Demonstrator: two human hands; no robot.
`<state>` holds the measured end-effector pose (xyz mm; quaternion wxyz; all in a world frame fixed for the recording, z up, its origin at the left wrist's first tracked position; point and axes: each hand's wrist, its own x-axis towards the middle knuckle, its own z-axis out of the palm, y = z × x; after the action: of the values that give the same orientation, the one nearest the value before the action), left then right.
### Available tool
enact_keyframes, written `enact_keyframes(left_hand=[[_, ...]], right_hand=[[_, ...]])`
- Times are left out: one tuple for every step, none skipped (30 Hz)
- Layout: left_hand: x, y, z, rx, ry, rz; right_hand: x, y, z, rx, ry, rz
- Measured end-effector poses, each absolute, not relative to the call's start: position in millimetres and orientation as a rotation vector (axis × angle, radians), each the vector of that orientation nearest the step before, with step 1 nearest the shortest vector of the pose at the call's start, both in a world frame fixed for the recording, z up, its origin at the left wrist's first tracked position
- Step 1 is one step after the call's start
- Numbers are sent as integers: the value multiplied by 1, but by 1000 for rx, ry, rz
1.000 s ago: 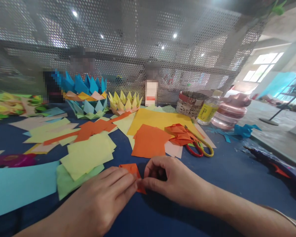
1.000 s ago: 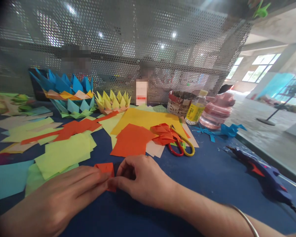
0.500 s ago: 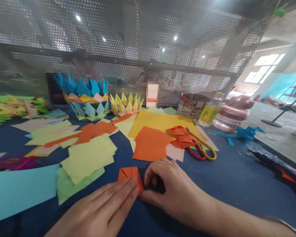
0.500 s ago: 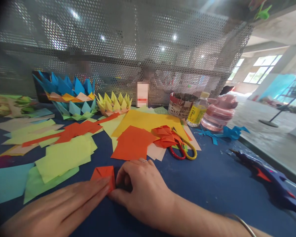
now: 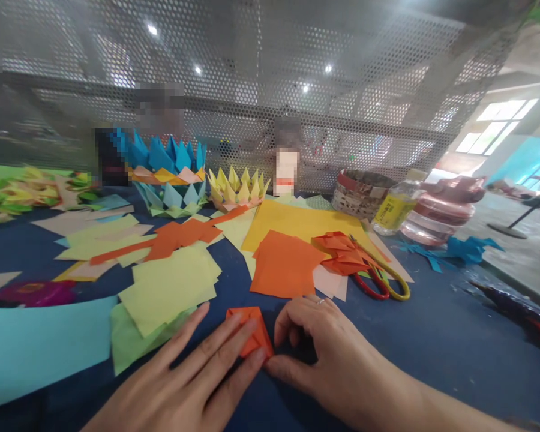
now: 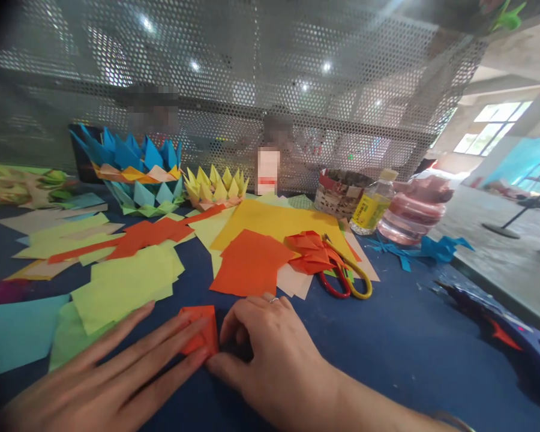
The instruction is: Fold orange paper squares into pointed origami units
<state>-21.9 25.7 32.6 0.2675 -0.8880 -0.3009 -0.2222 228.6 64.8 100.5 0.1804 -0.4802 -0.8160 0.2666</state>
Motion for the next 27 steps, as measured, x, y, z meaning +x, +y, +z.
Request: enact_keyframes(left_hand=[[-21, 26, 35, -2384, -806, -608], [-21, 26, 37, -2381, -788, -609], [-21, 27, 38, -2389, -764, -602], [-21, 27, 40, -2395, -760, -604], [-22, 28, 40, -2398, -778, -623], [-23, 28, 40, -2393, -819, -661], [-24, 29, 40, -2383, -865, -700], [-25, 29, 39, -2376, -903, -725], [-26, 29, 38, -2370, -927, -745], [-27, 29, 37, -2376, -926, -741], [-27, 29, 36, -2394, -904, -714], [-27, 29, 34, -2401, -893, -705], [-27, 29, 33, -2400, -892, -711], [-26, 29, 31, -2393, -898, -724], [-25, 28, 29, -2383, -911, -743], [-24, 28, 28, -2372, -929, -765], [-23, 28, 27, -2362, -951, -797], [-22, 28, 27, -2368, -959, -819], [-21, 29, 29, -2387, -958, -833], [-21, 31, 33, -2394, -960, -872], [-22, 33, 38, -2394, -970, -916], [-22, 37, 44, -2394, -992, -963], [-23, 41, 51, -2383, -1018, -1027], [-23, 45, 58, -2414, -1090, -1031], [-24, 49, 64, -2465, -1147, -1075], [-23, 53, 68, -2562, -1234, -1115], [-23, 57, 71, -2637, -1317, -1146]], right_hand=[[229, 65, 100, -1346, -2308, 746], [229, 64, 100, -1339, -2312, 741], [229, 64, 100, -1337, -2316, 736], [228, 65, 100, -1340, -2321, 735], [228, 65, 100, -1349, -2325, 734], [227, 66, 100, -1360, -2328, 734], [227, 66, 101, -1370, -2331, 735], [227, 66, 101, -1376, -2335, 738], [227, 66, 102, -1379, -2338, 739], [227, 66, 102, -1380, -2340, 741], [227, 66, 103, -1381, -2341, 742], [227, 65, 103, -1380, -2343, 744], [228, 65, 103, -1379, -2344, 743], [228, 65, 103, -1379, -2344, 741], [228, 64, 103, -1381, -2343, 738], [228, 64, 103, -1382, -2343, 739], [228, 64, 103, -1383, -2342, 742], [228, 64, 104, -1384, -2340, 747], [227, 64, 104, -1386, -2338, 754], [227, 64, 105, -1388, -2336, 759], [227, 63, 106, -1389, -2338, 766], [227, 63, 106, -1388, -2342, 772], [228, 63, 107, -1388, -2348, 775], [228, 63, 107, -1385, -2356, 776], [228, 63, 108, -1378, -2365, 773], [228, 63, 108, -1371, -2370, 768], [228, 63, 107, -1360, -2372, 762]])
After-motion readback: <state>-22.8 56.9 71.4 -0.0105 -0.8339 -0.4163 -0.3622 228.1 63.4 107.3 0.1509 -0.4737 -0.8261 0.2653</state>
